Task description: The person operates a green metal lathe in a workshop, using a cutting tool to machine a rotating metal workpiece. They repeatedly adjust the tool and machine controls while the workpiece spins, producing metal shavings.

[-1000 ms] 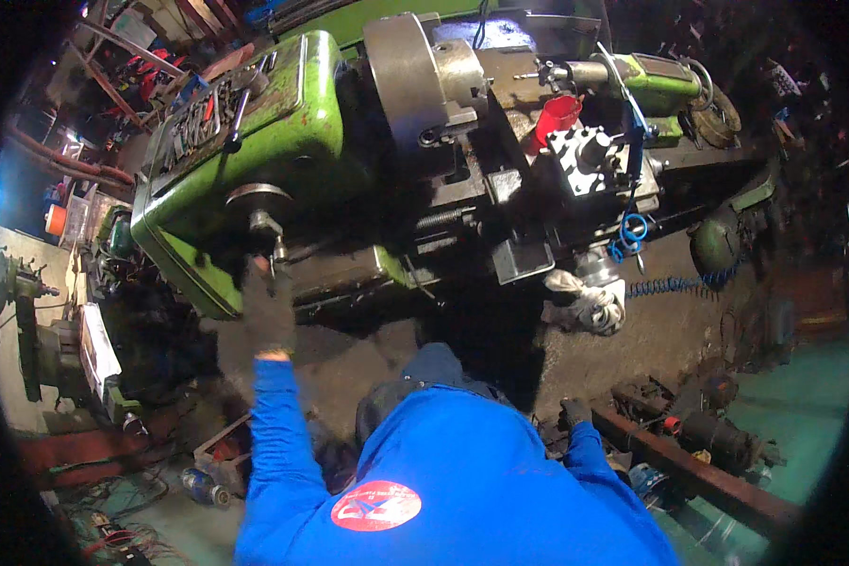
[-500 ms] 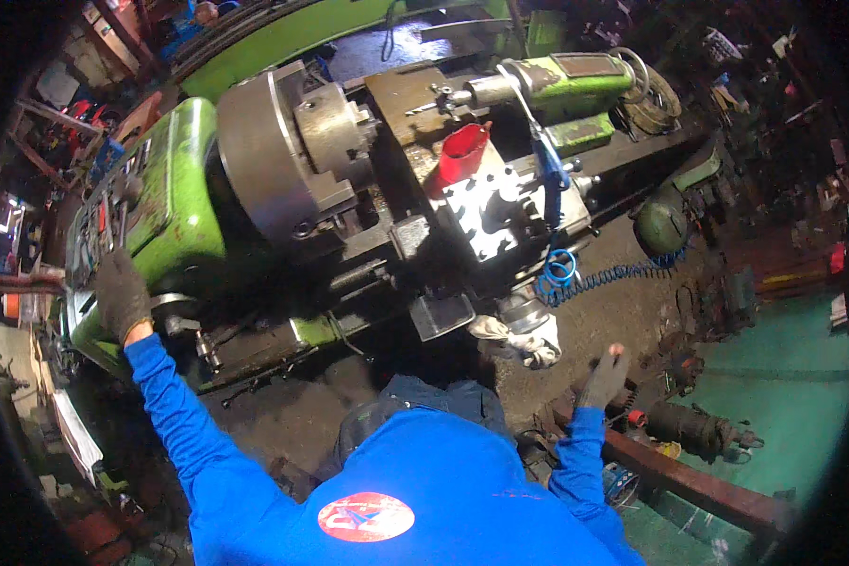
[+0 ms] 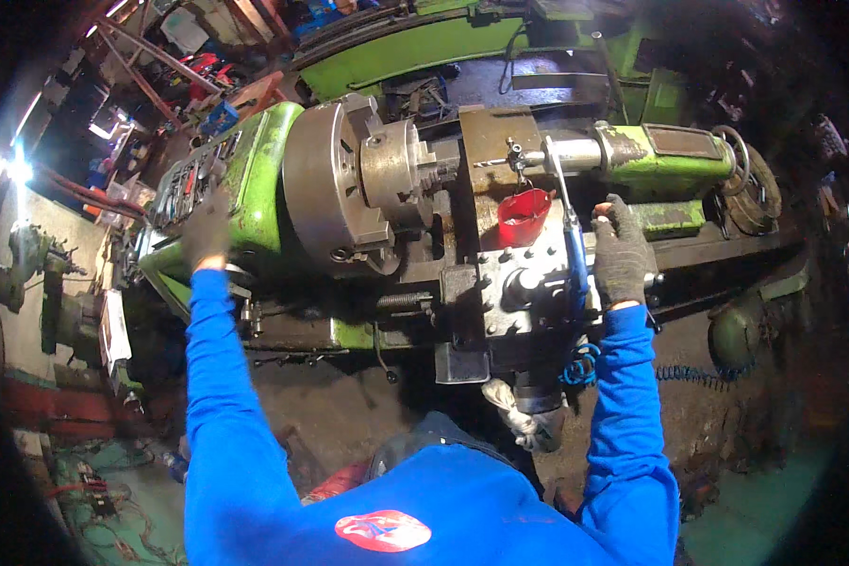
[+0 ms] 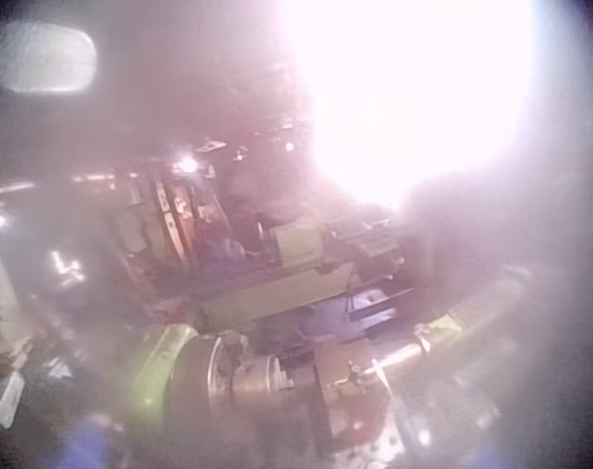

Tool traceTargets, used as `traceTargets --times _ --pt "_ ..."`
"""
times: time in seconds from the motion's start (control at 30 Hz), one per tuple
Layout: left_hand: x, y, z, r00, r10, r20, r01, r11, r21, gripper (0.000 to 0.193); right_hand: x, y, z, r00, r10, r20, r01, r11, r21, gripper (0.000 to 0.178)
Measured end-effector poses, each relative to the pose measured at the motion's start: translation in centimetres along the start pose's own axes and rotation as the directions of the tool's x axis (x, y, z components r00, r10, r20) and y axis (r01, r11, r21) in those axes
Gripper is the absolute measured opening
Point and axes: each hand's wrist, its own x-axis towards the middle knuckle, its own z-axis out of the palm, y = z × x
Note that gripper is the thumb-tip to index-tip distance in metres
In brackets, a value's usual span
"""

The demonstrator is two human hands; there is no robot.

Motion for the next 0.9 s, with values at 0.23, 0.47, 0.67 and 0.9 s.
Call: traceTargets --times 0.23,0.47,0.67,0.9 --pt "-2.0 -0.3 -0.3 0.984 -0.158 -0.088 0.153 0.986 -0.060 0.089 0.2 -0.2 -0.2 0.985 -0.106 0.134 0.125 0.982 -0.142 0.027" --pt "-19.2 4.4 8.7 0.930 -0.160 -0.332 -0.114 0.732 -0.672 0.056 0.8 2.0 -0.5 0.997 -0.067 0.045 0.071 0.993 -0.094 0.030" --pt "-40.7 -8.8 34.7 0.605 -0.257 0.754 0.718 0.585 -0.377 0.078 0.1 -0.6 -0.4 0.988 -0.102 0.116 0.112 0.990 -0.088 0.017" --pt "-44.3 -11.6 44.3 0.044 0.002 0.999 0.925 -0.377 -0.040 0.042 -0.1 -0.5 -0.8 0.997 -0.063 -0.051 0.055 0.988 -0.145 0.016"
